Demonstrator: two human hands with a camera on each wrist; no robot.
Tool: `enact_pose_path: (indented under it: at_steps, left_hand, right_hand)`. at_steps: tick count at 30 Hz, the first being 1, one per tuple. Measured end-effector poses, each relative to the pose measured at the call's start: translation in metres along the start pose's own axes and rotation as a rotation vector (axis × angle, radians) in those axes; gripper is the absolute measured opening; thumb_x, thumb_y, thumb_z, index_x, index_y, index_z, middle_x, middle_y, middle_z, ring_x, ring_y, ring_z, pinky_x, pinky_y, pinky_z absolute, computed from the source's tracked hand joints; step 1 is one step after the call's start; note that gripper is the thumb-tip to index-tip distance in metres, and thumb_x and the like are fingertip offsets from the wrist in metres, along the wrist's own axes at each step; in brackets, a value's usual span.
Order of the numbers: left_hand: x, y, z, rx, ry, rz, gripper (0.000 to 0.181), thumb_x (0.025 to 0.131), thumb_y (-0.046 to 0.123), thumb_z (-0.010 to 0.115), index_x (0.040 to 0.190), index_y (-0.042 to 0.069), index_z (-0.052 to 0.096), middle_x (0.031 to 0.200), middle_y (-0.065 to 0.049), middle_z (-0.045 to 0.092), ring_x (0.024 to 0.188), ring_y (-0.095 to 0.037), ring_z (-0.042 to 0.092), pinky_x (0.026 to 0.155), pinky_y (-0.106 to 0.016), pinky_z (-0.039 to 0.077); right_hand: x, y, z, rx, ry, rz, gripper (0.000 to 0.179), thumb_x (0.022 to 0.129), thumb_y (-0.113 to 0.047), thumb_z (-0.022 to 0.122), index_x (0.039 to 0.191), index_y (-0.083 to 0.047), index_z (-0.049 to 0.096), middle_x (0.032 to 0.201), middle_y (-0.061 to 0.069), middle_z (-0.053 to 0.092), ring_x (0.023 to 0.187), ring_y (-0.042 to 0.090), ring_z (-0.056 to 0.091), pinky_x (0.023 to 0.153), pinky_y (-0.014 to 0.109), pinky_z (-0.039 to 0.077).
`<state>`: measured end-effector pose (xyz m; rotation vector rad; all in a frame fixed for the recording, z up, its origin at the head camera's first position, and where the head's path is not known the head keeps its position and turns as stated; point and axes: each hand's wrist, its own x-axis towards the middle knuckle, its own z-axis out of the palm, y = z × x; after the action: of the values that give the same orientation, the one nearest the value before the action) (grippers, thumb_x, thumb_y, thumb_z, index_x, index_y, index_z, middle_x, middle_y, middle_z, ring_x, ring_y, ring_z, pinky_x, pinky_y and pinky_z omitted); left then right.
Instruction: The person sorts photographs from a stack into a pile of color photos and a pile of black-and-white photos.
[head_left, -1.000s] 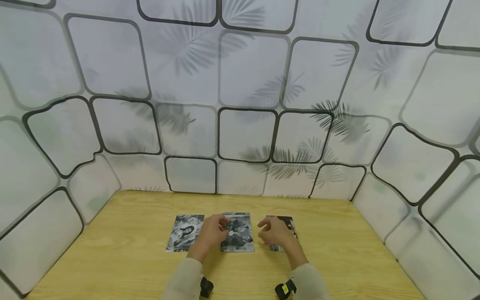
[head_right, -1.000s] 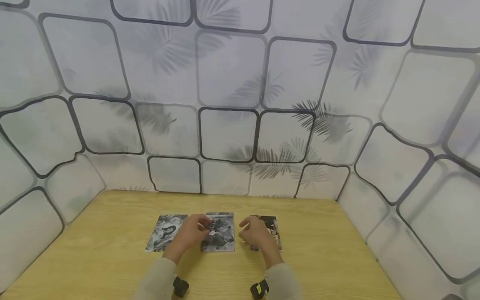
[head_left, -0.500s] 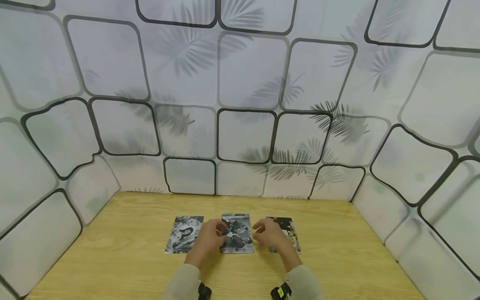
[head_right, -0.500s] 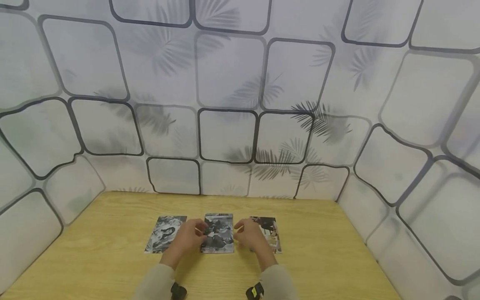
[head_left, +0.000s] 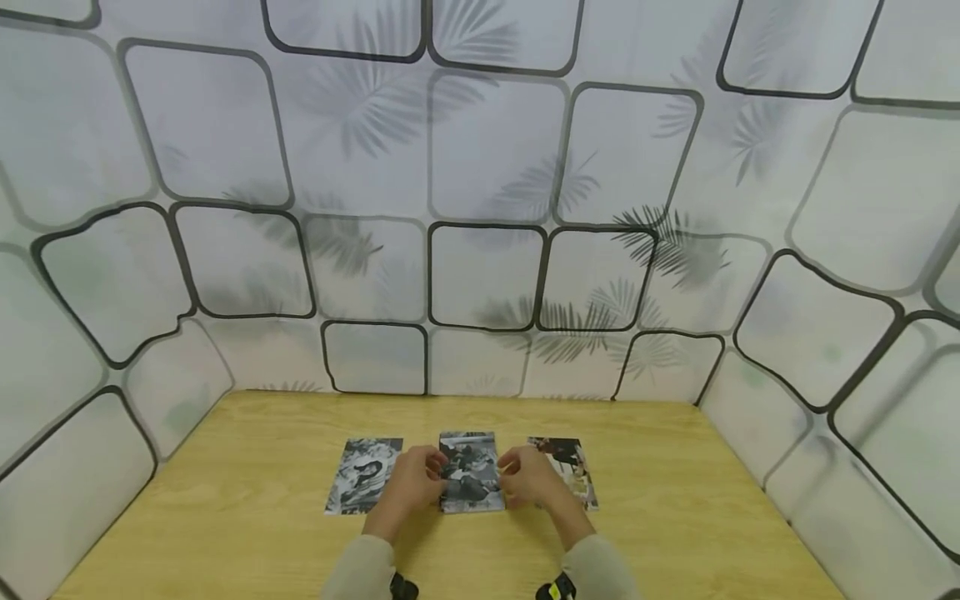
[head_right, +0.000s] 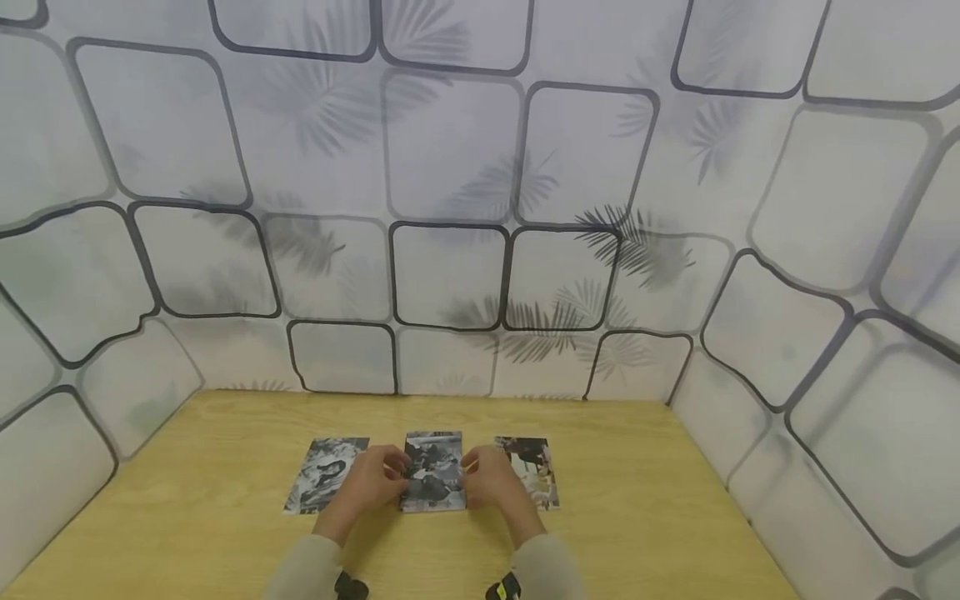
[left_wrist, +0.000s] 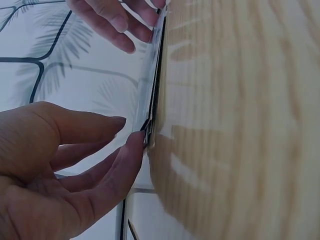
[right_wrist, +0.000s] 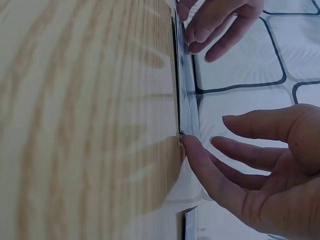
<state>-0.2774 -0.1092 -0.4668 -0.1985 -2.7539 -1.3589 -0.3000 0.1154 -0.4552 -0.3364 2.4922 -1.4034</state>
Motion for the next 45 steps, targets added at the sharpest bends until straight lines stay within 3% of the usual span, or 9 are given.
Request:
enact_pose_path:
  at_steps: [7,14,21,27,36,45]
  left_hand:
    - [-0.003,0.0,-0.001,-0.049,-0.012,-0.026,0.03,0.085,-0.004,0.077,0.114,-0.005,0.069,0.107,-0.021,0.07,0.096,-0.032,0.07,0.072,-0.04,0.062]
    - [-0.003,-0.001,-0.005,-0.083,0.001,-0.041,0.032,0.086,0.0,0.08,0.116,-0.003,0.069,0.113,-0.021,0.069,0.099,-0.033,0.07,0.077,-0.043,0.062]
    - [-0.003,-0.001,-0.01,-0.14,-0.01,-0.067,0.035,0.086,0.0,0.08,0.119,-0.001,0.069,0.103,-0.016,0.067,0.093,-0.027,0.069,0.073,-0.039,0.061]
    - [-0.003,0.0,-0.014,-0.216,-0.029,-0.037,0.037,0.086,-0.006,0.078,0.122,-0.003,0.069,0.1,-0.017,0.063,0.086,-0.022,0.069,0.067,-0.036,0.062]
    - [-0.005,0.004,-0.02,-0.3,-0.042,-0.051,0.039,0.086,-0.007,0.077,0.124,-0.002,0.069,0.103,-0.018,0.064,0.081,-0.019,0.068,0.068,-0.04,0.063]
    - [-0.008,0.004,-0.031,-0.315,-0.043,-0.052,0.038,0.086,-0.008,0.077,0.122,-0.003,0.07,0.101,-0.017,0.062,0.079,-0.018,0.069,0.068,-0.043,0.063]
  right_hand:
    - [0.001,-0.003,0.003,-0.008,-0.004,0.011,0.029,0.094,0.003,0.067,0.122,0.011,0.063,0.112,0.025,0.065,0.089,0.026,0.07,0.068,0.038,0.065]
    - [0.0,-0.004,0.003,-0.02,-0.012,0.007,0.031,0.094,0.001,0.067,0.124,0.01,0.063,0.111,0.024,0.065,0.087,0.024,0.07,0.068,0.037,0.065]
    - [-0.001,-0.004,0.002,-0.05,-0.009,0.009,0.032,0.095,-0.003,0.068,0.125,0.007,0.063,0.11,0.022,0.065,0.085,0.024,0.069,0.069,0.039,0.065]
    - [-0.001,-0.003,0.001,-0.084,-0.013,-0.016,0.029,0.095,-0.004,0.069,0.121,0.006,0.066,0.105,0.02,0.068,0.079,0.023,0.07,0.067,0.04,0.064]
    - [-0.001,-0.002,0.002,-0.064,0.002,-0.019,0.023,0.095,-0.005,0.068,0.118,0.001,0.067,0.105,0.018,0.066,0.075,0.021,0.069,0.066,0.039,0.063]
    - [0.0,-0.005,0.007,0.06,0.006,-0.066,0.021,0.094,0.002,0.065,0.115,0.005,0.065,0.096,0.016,0.063,0.068,0.018,0.068,0.065,0.036,0.064]
